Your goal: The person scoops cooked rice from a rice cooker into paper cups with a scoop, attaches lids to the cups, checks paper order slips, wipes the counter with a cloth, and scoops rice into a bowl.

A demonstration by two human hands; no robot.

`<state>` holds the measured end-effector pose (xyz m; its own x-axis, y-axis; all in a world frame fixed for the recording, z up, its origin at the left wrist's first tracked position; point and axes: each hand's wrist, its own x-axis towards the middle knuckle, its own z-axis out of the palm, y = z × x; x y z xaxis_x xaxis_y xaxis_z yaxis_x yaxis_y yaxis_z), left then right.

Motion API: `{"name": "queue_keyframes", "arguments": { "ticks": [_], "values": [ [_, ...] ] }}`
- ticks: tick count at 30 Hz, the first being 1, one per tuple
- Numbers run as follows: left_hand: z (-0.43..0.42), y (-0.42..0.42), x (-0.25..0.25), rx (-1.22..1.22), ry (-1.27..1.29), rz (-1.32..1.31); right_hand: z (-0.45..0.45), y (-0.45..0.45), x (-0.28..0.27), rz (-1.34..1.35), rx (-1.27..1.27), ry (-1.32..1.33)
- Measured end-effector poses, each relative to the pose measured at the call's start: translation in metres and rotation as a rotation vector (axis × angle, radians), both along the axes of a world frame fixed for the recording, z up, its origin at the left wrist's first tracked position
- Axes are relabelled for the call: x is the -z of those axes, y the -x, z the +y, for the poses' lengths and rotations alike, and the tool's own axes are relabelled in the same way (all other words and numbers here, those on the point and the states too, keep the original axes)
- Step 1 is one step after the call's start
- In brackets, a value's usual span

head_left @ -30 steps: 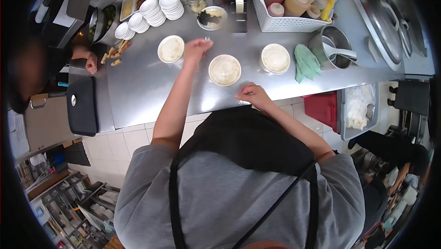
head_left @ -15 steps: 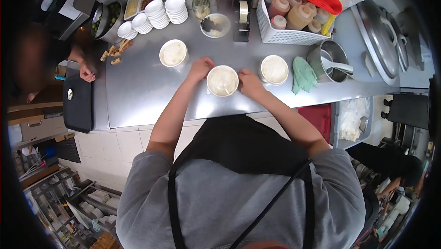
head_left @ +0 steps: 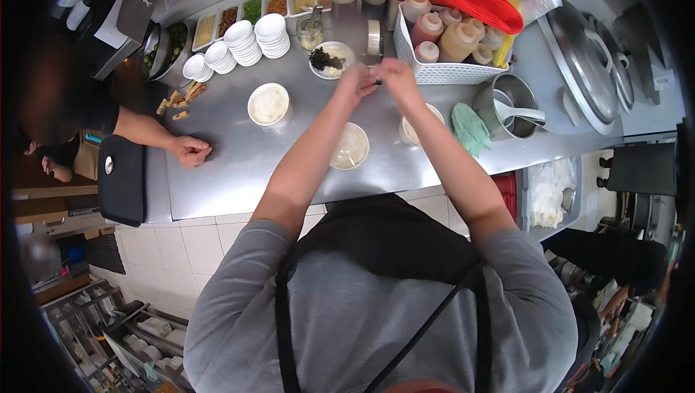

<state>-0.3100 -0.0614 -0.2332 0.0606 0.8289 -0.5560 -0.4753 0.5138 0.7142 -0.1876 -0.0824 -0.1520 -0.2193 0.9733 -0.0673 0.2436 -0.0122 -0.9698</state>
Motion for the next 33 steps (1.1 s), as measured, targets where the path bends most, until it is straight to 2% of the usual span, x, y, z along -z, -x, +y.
{"name": "queue_keyframes", "arguments": {
  "ticks": [1, 3, 5, 7, 8, 9, 11, 12, 13, 15, 16, 17, 19, 20, 21, 23, 24, 25, 26, 27, 29, 33],
  "values": [
    [0.0, 0.002, -0.001, 0.006, 0.0, -0.004, -0.044, -0.004, -0.042, 0.261, 0.021, 0.162],
    [0.0, 0.003, -0.006, 0.038, 0.021, -0.022, -0.082, -0.033, 0.01, -0.004, -0.067, 0.109],
    [-0.001, -0.004, -0.003, 0.006, -0.025, 0.048, -0.126, -0.05, 0.013, -0.169, -0.309, -0.181],
    [0.0, -0.004, 0.009, 0.057, -0.251, 0.545, -0.144, -0.051, 0.019, -0.101, -0.197, -0.087],
    [0.007, -0.001, 0.011, 0.143, -0.407, 0.936, -0.147, -0.052, 0.022, -0.031, -0.089, -0.001],
    [0.007, 0.0, 0.011, 0.153, -0.413, 0.931, -0.146, -0.054, 0.026, -0.033, -0.076, -0.001],
    [0.005, -0.003, 0.01, 0.301, -0.421, 1.564, -0.143, -0.06, 0.03, -0.09, -0.098, -0.034],
    [-0.005, -0.007, -0.015, 0.32, -0.386, 1.416, -0.144, -0.064, 0.023, -0.087, -0.088, -0.041],
    [-0.011, -0.015, -0.026, 0.327, -0.397, 1.419, -0.15, -0.068, 0.011, -0.055, -0.04, -0.063],
    [-0.014, -0.038, -0.04, 0.089, -0.397, 0.479, -0.158, -0.084, 0.006, -0.022, 0.018, -0.091],
    [-0.016, -0.051, -0.043, 0.097, -0.407, 0.364, -0.163, -0.097, 0.011, -0.074, 0.094, 0.007],
    [-0.014, -0.061, -0.04, 0.101, -0.412, 0.362, -0.164, -0.112, 0.019, -0.125, 0.165, 0.102],
    [-0.009, -0.077, -0.01, 0.188, -0.424, 0.432, -0.159, -0.135, 0.071, -0.128, 0.22, 0.103],
    [-0.006, -0.083, 0.016, 0.096, -0.541, 0.485, -0.153, -0.144, 0.093, -0.226, 0.174, 0.031],
    [-0.004, -0.084, 0.022, 0.097, -0.549, 0.485, -0.146, -0.15, 0.106, -0.325, 0.128, -0.04],
    [-0.006, -0.081, 0.026, 0.565, -0.193, 0.694, -0.123, -0.152, 0.11, -0.347, 0.095, -0.034],
    [-0.005, -0.083, 0.022, 0.559, -0.203, 0.696, -0.112, -0.15, 0.106, -0.472, 0.085, -0.136],
    [-0.006, -0.084, 0.019, 0.662, -0.153, 0.688, -0.103, -0.148, 0.102, -0.595, 0.076, -0.236],
    [-0.008, -0.084, 0.017, 0.766, -0.101, 0.679, -0.097, -0.149, 0.097, -0.7, 0.007, -0.206],
    [-0.008, -0.084, 0.021, 0.765, -0.106, 0.682, -0.094, -0.148, 0.097, -0.698, 0.01, -0.211],
    [-0.009, -0.085, 0.028, 0.739, -0.112, 0.856, -0.093, -0.146, 0.099, -0.842, 0.06, -0.289],
    [-0.005, -0.082, 0.016, 0.757, -0.191, 0.922, -0.094, -0.148, 0.091, -0.905, 0.026, -0.417]
  ]
}}
